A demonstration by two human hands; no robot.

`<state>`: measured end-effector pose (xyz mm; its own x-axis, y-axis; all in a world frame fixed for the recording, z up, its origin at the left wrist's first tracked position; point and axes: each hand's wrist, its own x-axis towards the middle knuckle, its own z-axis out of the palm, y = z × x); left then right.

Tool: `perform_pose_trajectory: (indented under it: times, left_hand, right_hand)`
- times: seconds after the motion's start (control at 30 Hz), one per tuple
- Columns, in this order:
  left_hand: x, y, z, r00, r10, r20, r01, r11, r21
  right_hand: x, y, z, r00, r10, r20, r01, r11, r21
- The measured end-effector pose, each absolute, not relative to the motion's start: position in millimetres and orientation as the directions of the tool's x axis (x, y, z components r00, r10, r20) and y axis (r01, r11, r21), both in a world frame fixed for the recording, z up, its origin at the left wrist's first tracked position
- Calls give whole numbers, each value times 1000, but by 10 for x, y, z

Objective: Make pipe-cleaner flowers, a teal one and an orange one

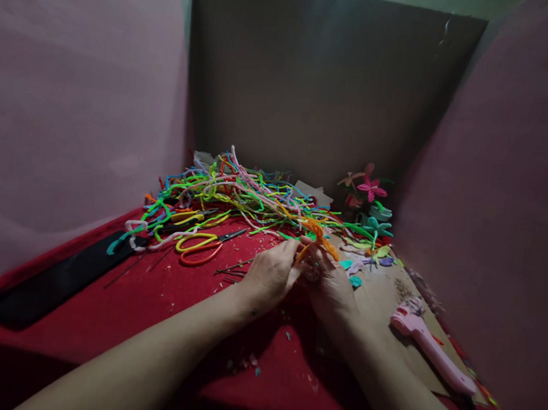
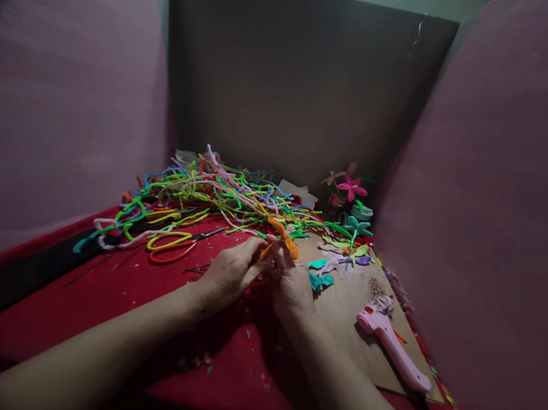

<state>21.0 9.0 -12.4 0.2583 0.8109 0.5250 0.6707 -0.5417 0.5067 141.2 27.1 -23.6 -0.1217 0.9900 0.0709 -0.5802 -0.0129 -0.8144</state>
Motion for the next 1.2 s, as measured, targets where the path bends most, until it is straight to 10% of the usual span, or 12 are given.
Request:
perform_pose_trajectory:
  times: [0.5,0.83,1.2]
  left_hand:
    - [243,86,-152,297,850,435,862,-435,261]
    - [273,99,15,170,956,240,58,-253,966]
    - [226,126,-1,416,909,9,-449,197,871]
  right_hand:
    - [1373,242,-260,-101,995,6,-541,-49,-839]
    - [1420,258,-265,-61,971,231,-412,187,-892]
    - [1414,332,-232,-148,942,300,-512,186,-838]
